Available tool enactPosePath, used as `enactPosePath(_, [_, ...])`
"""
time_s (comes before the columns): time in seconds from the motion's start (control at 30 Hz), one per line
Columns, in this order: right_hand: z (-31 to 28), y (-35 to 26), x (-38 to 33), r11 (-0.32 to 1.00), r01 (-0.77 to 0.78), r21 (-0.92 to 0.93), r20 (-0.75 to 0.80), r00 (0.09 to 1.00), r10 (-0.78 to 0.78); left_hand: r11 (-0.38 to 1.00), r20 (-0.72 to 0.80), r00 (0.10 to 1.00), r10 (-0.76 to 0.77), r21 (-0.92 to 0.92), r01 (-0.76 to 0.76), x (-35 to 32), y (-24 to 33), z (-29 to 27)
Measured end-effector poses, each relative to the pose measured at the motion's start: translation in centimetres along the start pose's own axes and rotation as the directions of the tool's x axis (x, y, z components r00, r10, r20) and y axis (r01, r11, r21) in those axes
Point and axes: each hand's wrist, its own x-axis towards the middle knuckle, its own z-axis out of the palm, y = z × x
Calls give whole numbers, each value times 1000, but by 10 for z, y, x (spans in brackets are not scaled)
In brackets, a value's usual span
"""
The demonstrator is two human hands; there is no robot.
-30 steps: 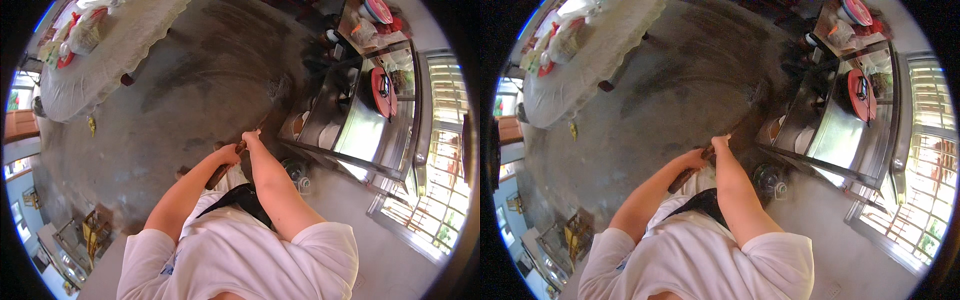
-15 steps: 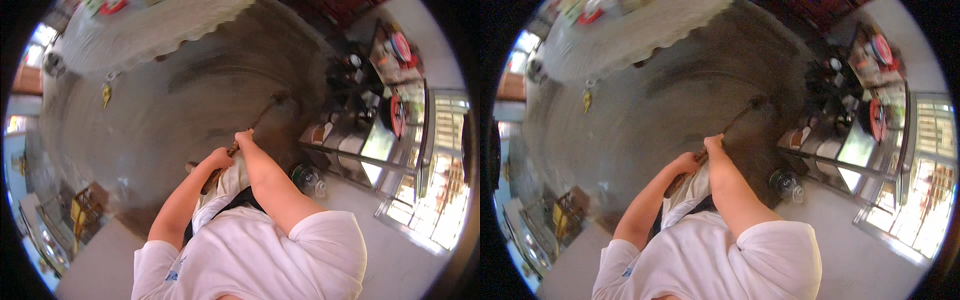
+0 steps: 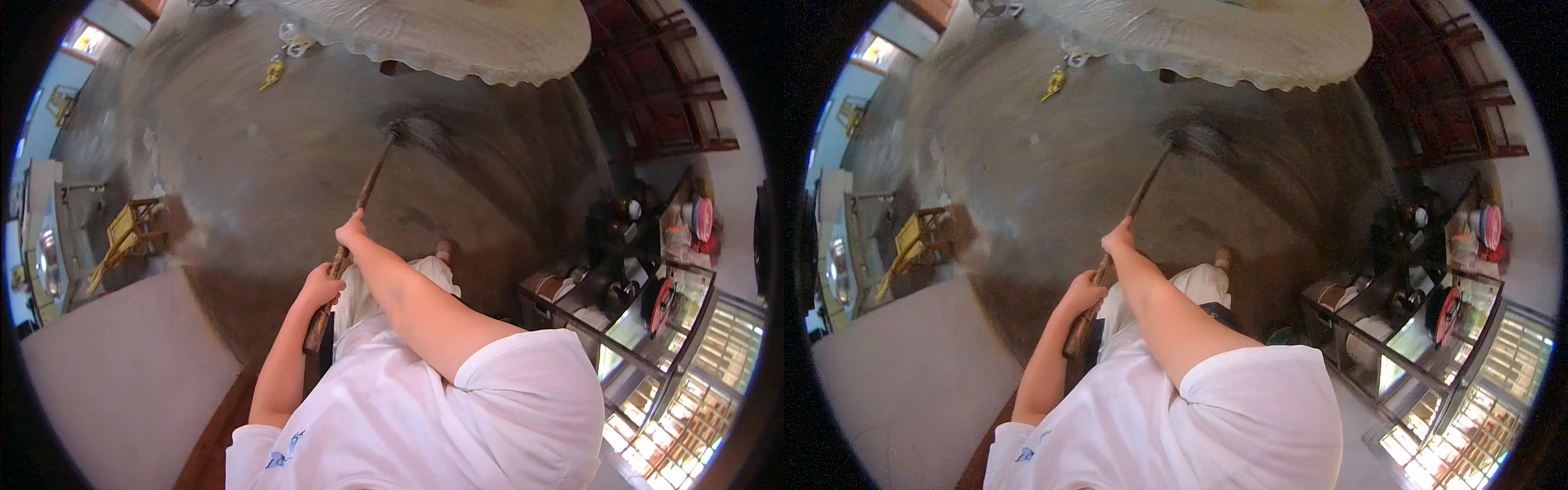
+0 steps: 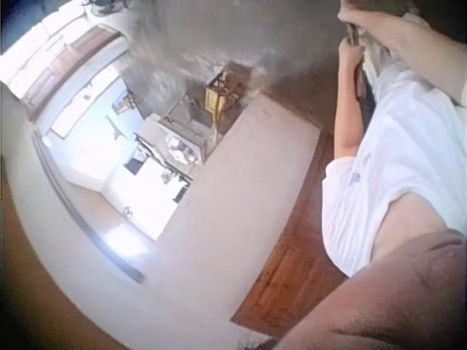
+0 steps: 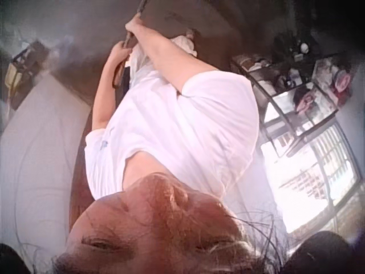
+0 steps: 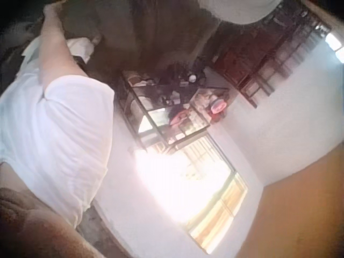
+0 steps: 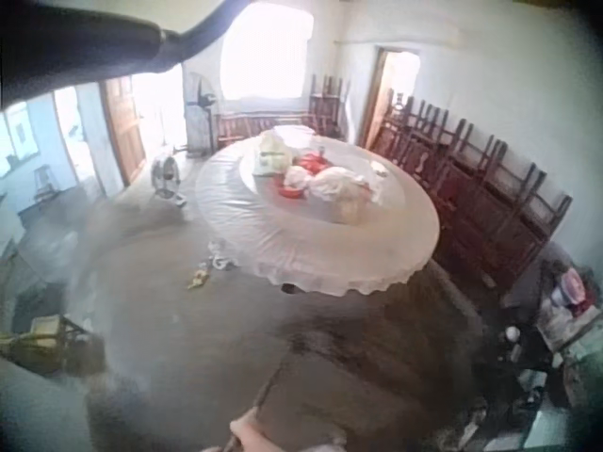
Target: The person mops a concrete floor in a cluttered room using a string mop. They move around various items, including stacked chairs, a refrigerator, and a table, to clean the floor surface.
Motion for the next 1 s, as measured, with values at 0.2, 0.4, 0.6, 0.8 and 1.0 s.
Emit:
enactPosePath(0.2, [30, -29, 13, 969, 109, -221, 68, 993, -96, 968, -78, 993, -85, -241, 63, 2, -3, -7])
enactPosePath(0.4, [26, -12, 64, 980, 25, 199, 87, 995, -43, 913, 29, 976, -216, -347, 212, 34, 20, 10])
enactPosePath(0.6, [8, 17, 82, 838, -191, 510, 361, 933, -7, 924, -172, 932, -320, 161, 347, 35, 51, 47])
enactPosePath(0.8, [-14, 24, 115, 683, -388, 618, 512, 859, 25, 770, -414, 891, -188, 501, 395, 51, 86, 99])
enactPosePath(1.0, [-48, 12, 98, 787, -313, 532, 449, 892, 51, 847, -447, 891, -81, 441, 298, 54, 107, 96])
